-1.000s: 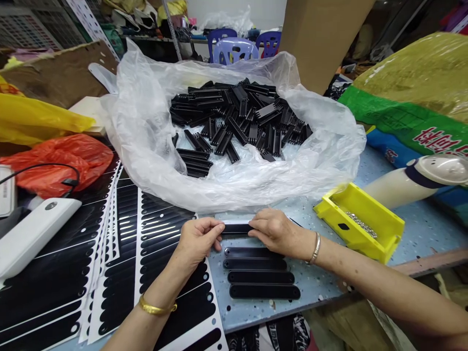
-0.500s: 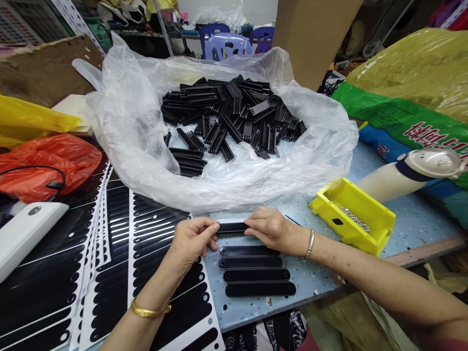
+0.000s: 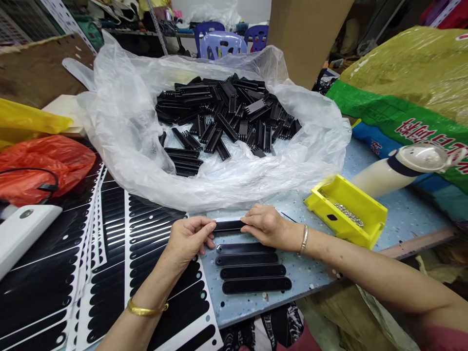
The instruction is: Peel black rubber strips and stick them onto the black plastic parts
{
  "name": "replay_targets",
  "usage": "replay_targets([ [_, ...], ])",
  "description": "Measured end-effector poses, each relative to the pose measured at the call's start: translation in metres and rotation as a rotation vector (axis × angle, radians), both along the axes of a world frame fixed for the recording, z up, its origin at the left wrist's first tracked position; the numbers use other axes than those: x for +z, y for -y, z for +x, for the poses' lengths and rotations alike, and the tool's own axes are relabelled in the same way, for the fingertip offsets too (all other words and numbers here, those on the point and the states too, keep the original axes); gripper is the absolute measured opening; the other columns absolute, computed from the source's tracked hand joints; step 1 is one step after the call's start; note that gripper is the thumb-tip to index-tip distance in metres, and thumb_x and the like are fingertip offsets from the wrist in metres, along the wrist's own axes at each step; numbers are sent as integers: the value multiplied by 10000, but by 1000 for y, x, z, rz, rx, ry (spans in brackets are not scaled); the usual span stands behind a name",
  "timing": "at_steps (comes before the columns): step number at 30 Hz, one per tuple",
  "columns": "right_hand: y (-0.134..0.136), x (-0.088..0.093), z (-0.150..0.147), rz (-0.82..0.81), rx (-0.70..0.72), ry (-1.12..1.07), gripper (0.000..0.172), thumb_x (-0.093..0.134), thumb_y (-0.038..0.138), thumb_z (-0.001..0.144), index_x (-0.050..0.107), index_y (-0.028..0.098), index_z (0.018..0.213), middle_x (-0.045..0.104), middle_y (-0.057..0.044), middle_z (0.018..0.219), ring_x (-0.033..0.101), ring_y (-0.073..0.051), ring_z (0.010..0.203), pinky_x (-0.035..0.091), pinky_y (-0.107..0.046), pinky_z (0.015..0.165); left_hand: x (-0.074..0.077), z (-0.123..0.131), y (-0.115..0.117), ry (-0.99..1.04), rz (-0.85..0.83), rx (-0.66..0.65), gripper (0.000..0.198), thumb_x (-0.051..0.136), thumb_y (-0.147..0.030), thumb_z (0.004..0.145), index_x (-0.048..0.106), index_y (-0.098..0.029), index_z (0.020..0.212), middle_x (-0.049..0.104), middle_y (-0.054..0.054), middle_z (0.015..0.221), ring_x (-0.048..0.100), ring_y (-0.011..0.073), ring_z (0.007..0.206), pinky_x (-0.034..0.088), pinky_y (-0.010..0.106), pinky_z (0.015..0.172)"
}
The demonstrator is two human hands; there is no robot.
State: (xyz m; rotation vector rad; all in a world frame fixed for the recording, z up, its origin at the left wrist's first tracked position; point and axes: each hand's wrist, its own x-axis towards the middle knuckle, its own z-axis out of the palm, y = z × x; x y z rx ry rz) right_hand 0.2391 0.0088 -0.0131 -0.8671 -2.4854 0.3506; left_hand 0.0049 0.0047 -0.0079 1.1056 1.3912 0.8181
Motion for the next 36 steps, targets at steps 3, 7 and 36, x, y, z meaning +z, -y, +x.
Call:
replay_targets([
  [3,-3,-2,2,-33,6,-34,141,569,217,952,667,121,922,666,-80,799,587,-184,750,482,-319,735,3,1,0,2,-3,7,319,763,-404,631,701,-112,744,631,26,517,611,155,400,395,180,294],
  [7,-3,-5,4,-24,14,-35,183,540,222,967,682,106,953,675,-88,799,598,-186,739,496,-331,732,5,2,0,-2,-13,9,304,760,-398,631,696,-117,729,627,21,503,603,149,386,395,177,292],
  [36,2,15,41,-635,-620,-550,237,599,341,831,723,144,873,710,-51,692,668,-175,599,538,-271,540,10,5,-1,26,-28,45,300,771,-388,559,683,-120,663,609,15,445,563,132,339,382,171,281],
])
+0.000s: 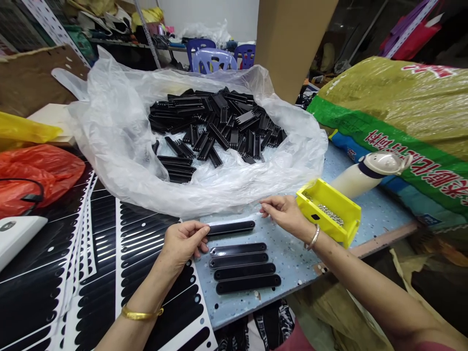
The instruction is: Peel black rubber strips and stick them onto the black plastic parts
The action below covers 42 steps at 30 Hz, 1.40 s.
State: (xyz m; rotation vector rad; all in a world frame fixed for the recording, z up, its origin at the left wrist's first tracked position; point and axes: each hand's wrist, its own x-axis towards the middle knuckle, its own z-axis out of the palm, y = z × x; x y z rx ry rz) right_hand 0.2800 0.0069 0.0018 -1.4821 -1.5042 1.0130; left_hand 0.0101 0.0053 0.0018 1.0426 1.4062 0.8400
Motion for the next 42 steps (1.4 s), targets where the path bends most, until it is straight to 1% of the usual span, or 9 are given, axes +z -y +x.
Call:
replay_targets([
  [5,11,-4,-15,-166,78,-36,372,571,461,851,625,151,651,614,-17,568,564,-118,451,403,-202,407,1,0,0,-1,6,-10,318,769,-397,554,687,-115,674,604,12,438,550,124,330,379,169,286],
  [8,12,-13,-26,-228,88,-17,337,660,477,788,647,147,725,557,19,522,516,-112,427,351,-201,388,1,0,0,5,15,-16,319,769,-399,552,686,-117,676,604,10,439,547,123,327,376,170,284],
  [12,8,-22,-33,-142,74,114,249,718,359,748,619,149,658,502,43,482,438,-90,447,280,-198,407,-1,-1,-1,13,20,-21,340,772,-417,538,682,-118,672,609,16,449,573,142,348,376,177,281],
  [17,6,-20,-37,-10,76,259,395,630,254,830,430,175,497,362,66,421,408,-76,449,249,-204,439,-2,-1,-1,8,30,-24,367,769,-434,528,687,-115,690,612,13,454,576,143,353,383,180,285],
  [25,6,-6,-33,-404,83,53,313,386,265,972,491,183,689,561,35,531,524,-104,383,322,-192,383,2,-2,0,7,34,-56,366,776,-437,518,673,-118,662,601,7,438,545,123,326,372,174,285],
  [28,4,-1,-30,-160,106,286,370,479,331,948,542,168,623,513,28,498,518,-113,463,349,-211,468,3,-3,0,26,38,-65,369,786,-437,510,669,-122,661,593,-1,440,569,135,347,370,171,285],
  [31,-2,-1,-34,138,72,536,294,745,392,771,658,148,632,560,0,586,525,-134,606,351,-235,572,2,-3,0,30,42,-78,366,784,-437,515,667,-121,657,590,-3,440,564,129,345,364,165,284],
  [36,-14,-13,-50,61,252,411,314,768,363,746,658,129,567,513,29,518,440,-92,528,273,-222,510,-2,-5,0,36,48,-79,367,777,-442,532,671,-119,672,592,-2,439,552,121,335,364,163,284],
  [42,-15,-22,-51,120,259,329,396,620,252,823,510,134,462,370,55,475,335,-72,503,207,-234,500,-3,-4,1,27,39,-54,376,767,-446,529,667,-123,694,593,-2,448,580,145,357,373,178,289],
])
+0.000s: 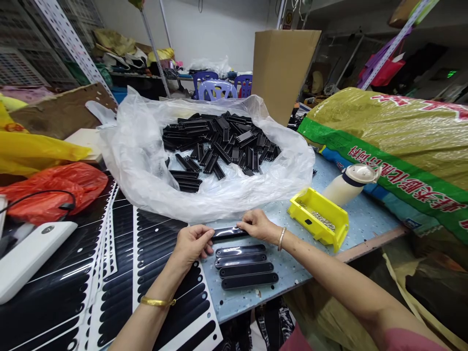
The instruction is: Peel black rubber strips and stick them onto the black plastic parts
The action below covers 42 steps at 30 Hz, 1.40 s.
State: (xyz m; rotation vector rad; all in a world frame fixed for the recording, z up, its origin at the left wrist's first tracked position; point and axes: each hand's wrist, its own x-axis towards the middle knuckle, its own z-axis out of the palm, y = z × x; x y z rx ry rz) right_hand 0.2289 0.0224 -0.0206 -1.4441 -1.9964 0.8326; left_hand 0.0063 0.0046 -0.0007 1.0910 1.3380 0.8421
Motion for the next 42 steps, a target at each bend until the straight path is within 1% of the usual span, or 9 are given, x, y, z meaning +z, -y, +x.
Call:
replay_targets([
  [6,3,10,16,-27,-53,-52,382,500,219,873,559,134,506,445,32,472,391,-87,495,263,-220,501,0,-4,0,-124,12,-74,378,692,-443,602,692,-123,803,595,-6,476,598,174,397,410,231,335],
  [12,15,14,20,-83,-61,-56,217,657,279,813,745,131,680,619,-13,559,507,-118,562,323,-209,507,6,-2,-4,-744,324,-217,383,549,-394,802,751,-147,1013,673,34,585,662,219,590,492,318,610],
  [16,19,12,13,-78,-75,-88,172,654,202,799,743,129,670,625,-13,551,524,-113,554,350,-200,501,15,13,-4,-1042,466,-389,443,613,-478,794,717,-224,1142,736,80,835,680,269,801,475,346,722],
  [21,24,14,18,-164,-116,-241,183,603,223,827,708,125,714,615,-5,572,574,-122,529,395,-181,446,19,23,-5,-1187,588,-560,215,616,-323,818,746,-243,970,707,74,827,663,258,821,447,318,699],
  [27,38,30,23,-277,-274,-613,525,563,636,831,636,117,832,621,-50,697,676,-205,566,455,-211,348,29,25,12,-1039,921,-391,67,631,-233,789,692,-210,777,691,65,759,642,229,727,429,305,665],
  [33,51,38,11,-344,-398,-1132,687,623,716,753,578,113,1078,669,-151,935,713,-257,716,538,-268,430,41,32,38,-864,1152,-93,186,538,-207,853,618,-192,686,633,66,621,615,207,598,423,303,608],
  [36,58,45,-1,-322,-378,-1172,653,676,677,733,588,109,1042,670,-147,912,700,-241,691,530,-263,438,44,39,47,-811,1186,1,194,540,-203,872,596,-198,687,618,56,608,604,191,581,423,295,598],
  [39,64,52,-20,-304,-276,-1128,539,724,595,730,601,134,981,625,-49,773,633,-172,579,483,-230,415,44,54,54,-841,1226,59,233,537,-208,875,544,-214,642,575,42,566,567,187,543,392,303,554],
  [42,68,57,-37,-166,-322,-1025,401,744,494,747,594,154,899,520,35,638,503,-102,521,417,-196,449,43,69,66,-804,1218,117,239,529,-213,865,507,-231,627,534,32,535,535,188,515,375,313,520],
])
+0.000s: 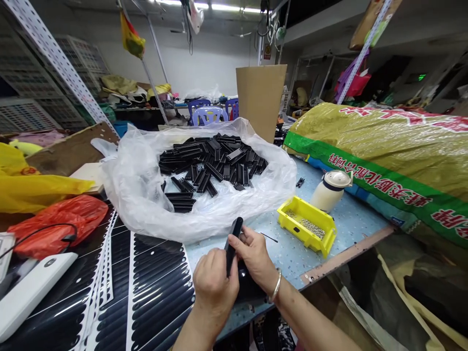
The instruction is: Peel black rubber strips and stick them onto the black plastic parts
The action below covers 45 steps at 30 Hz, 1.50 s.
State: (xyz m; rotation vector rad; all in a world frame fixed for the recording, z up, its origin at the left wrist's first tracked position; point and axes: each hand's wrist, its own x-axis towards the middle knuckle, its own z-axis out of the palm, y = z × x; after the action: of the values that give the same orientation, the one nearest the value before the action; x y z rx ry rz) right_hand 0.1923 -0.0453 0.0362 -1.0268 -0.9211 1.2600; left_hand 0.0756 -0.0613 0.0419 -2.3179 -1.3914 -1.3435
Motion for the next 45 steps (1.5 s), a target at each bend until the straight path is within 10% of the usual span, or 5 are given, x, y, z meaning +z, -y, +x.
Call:
replay_targets([
  [11,26,15,4,78,307,296,364,703,325,770,677,175,1101,421,67,583,348,-83,512,271,-207,462,18,-38,-8,1045,-991,-251,505,691,-502,741,666,-144,1097,687,70,793,628,170,561,409,233,414],
  [16,41,22,-2,13,443,270,260,716,302,734,702,157,949,499,41,624,383,-87,528,295,-210,470,23,-43,-14,984,-1224,-368,429,768,-513,651,748,-114,806,571,3,524,450,81,404,314,192,364],
  [26,47,22,3,-37,536,217,507,393,564,962,687,161,873,648,-46,790,605,-153,656,484,-241,582,6,-42,6,1019,-1018,-207,350,722,-497,726,721,-148,746,600,-7,525,491,111,393,395,226,365],
  [37,40,12,-16,123,360,730,451,425,356,945,400,191,526,411,31,453,357,-80,418,252,-228,435,0,-42,19,899,-846,-83,263,672,-420,780,708,-176,689,556,-39,486,482,109,369,370,224,375],
  [45,42,11,-15,-187,440,328,510,404,639,892,562,183,727,568,-9,577,563,-149,447,385,-218,379,0,-45,24,1021,-878,-112,243,691,-401,769,706,-166,709,608,-28,545,505,115,411,405,230,384],
])
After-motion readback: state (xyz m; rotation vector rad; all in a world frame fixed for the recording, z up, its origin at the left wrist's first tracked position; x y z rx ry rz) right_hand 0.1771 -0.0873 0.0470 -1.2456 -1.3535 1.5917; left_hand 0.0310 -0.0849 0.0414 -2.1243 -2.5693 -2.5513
